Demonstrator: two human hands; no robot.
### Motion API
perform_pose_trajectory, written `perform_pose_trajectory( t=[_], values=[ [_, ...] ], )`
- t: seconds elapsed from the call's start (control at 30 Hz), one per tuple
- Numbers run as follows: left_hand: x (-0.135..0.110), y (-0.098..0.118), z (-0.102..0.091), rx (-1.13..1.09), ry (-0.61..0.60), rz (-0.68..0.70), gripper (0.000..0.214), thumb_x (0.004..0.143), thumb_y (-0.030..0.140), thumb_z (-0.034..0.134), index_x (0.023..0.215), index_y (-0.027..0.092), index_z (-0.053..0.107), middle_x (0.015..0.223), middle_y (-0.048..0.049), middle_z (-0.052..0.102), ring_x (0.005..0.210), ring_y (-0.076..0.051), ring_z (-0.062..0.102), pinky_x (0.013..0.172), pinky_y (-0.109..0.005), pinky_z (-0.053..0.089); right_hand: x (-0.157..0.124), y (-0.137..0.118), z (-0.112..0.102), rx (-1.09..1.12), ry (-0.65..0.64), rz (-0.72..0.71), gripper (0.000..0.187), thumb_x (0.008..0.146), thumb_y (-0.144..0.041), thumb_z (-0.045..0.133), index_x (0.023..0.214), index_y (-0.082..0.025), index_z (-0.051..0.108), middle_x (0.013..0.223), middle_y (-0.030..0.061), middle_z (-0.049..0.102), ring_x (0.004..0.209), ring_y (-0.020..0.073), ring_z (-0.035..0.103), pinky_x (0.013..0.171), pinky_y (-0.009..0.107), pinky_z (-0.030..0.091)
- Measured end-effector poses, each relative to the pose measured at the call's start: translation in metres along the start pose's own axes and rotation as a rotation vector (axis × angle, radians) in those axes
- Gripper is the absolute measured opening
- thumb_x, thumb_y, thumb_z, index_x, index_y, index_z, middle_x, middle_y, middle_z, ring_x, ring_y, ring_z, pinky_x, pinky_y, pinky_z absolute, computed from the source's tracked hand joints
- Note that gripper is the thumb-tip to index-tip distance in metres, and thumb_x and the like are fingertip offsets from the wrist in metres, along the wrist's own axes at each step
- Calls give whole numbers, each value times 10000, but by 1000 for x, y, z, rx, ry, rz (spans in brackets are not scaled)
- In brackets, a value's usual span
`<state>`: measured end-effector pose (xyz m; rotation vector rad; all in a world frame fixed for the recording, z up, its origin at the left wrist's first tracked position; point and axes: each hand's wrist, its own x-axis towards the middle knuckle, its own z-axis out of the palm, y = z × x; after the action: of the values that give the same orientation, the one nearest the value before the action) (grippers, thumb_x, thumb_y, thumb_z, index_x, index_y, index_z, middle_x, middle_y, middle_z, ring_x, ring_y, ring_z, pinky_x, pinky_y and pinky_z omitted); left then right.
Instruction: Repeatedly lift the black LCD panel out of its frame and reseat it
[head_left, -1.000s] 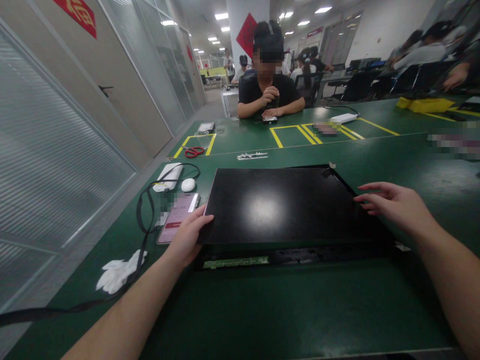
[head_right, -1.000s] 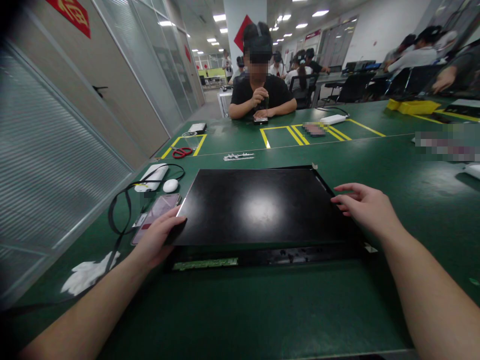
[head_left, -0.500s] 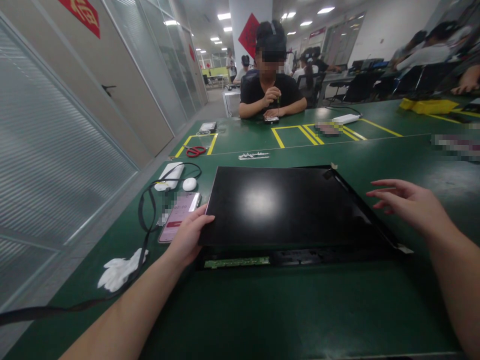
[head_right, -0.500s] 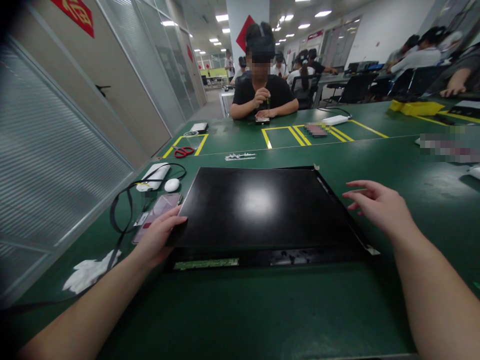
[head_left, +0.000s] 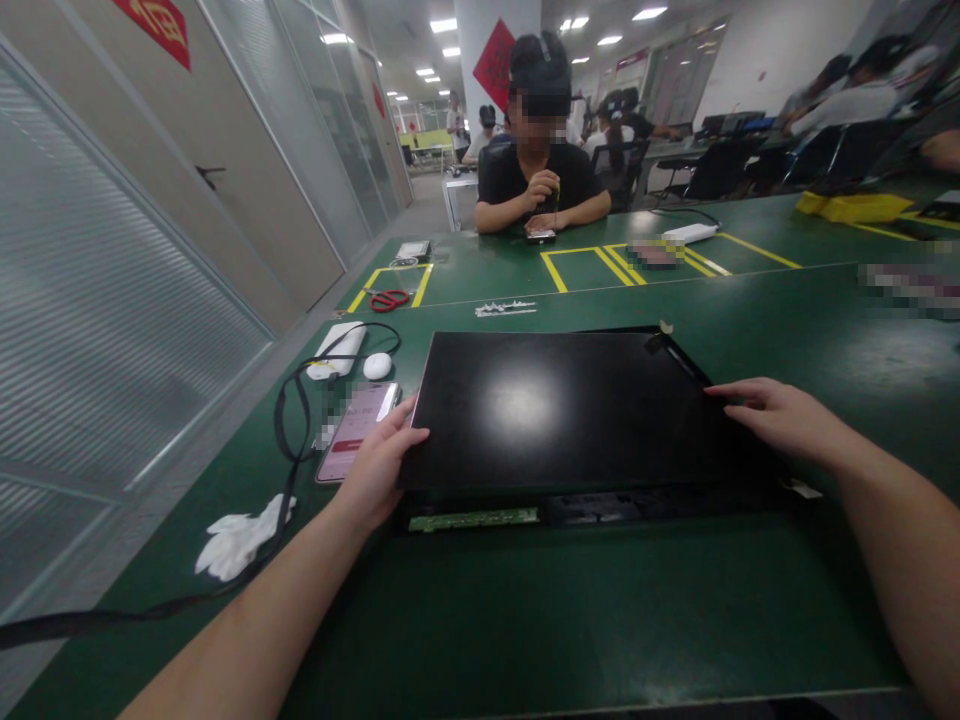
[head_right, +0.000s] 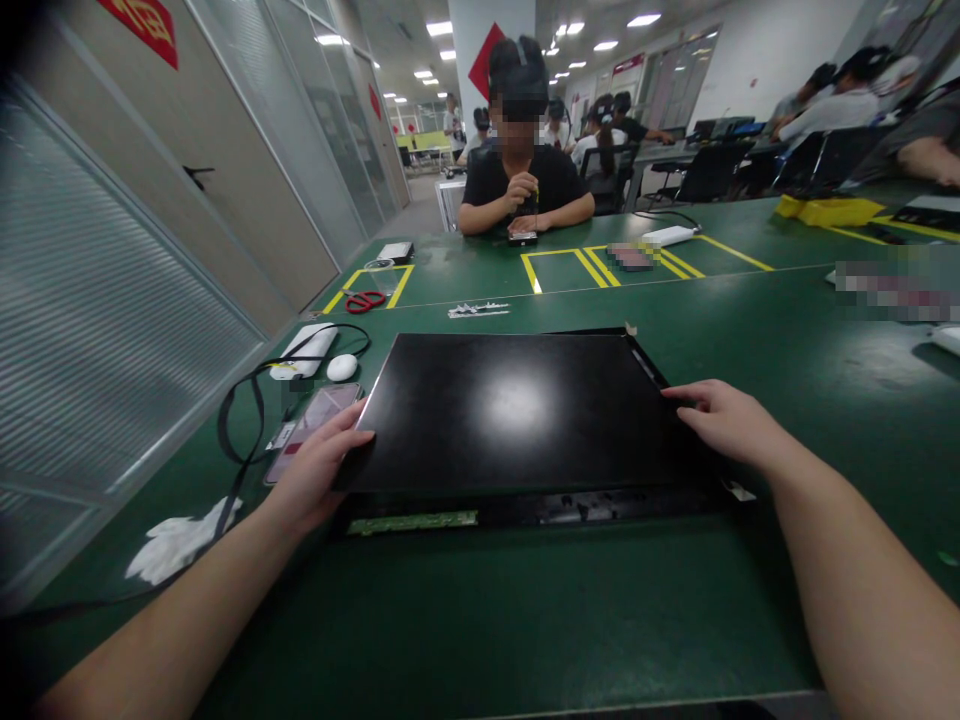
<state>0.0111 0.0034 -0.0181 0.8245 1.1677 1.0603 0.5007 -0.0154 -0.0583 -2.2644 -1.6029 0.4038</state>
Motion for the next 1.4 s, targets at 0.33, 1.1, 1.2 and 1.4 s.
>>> perform_pose_trajectory(
  t=[0.33,1.1,1.2,1.4],
  values=[
    [0,-1,1,4,20,25,653,640,86,704,1282,188,639,829,-21,789,757,-248,757,543,-266,565,0,4,4,-9,-18,14,390,760,-235,592,1095,-227,790,1115,100,698,834,220,669,814,374,542],
    [27,-16,-35,660,38,299,591,595,386,768,1151,188,726,1510,-150,507,1447,-382,422,1190,-524,331,1,0,1,-17,-21,-11,379,721,-282,560,1016,-217,789,1194,116,713,982,271,701,935,406,548],
    [31,-21,-39,721,30,311,556,607,387,762,1131,206,734,1494,-136,523,1441,-379,430,1187,-536,334,0,-1,0,64,-32,13,376,699,-290,568,1002,-221,781,1204,107,727,1005,275,704,943,403,547],
    [34,-25,-44,849,-1,352,520,665,382,739,1157,212,725,1485,-133,529,1423,-354,456,1186,-518,344,-1,0,0,196,-57,69,384,653,-304,600,993,-239,766,1126,87,766,1018,280,707,930,395,552]
  ],
)
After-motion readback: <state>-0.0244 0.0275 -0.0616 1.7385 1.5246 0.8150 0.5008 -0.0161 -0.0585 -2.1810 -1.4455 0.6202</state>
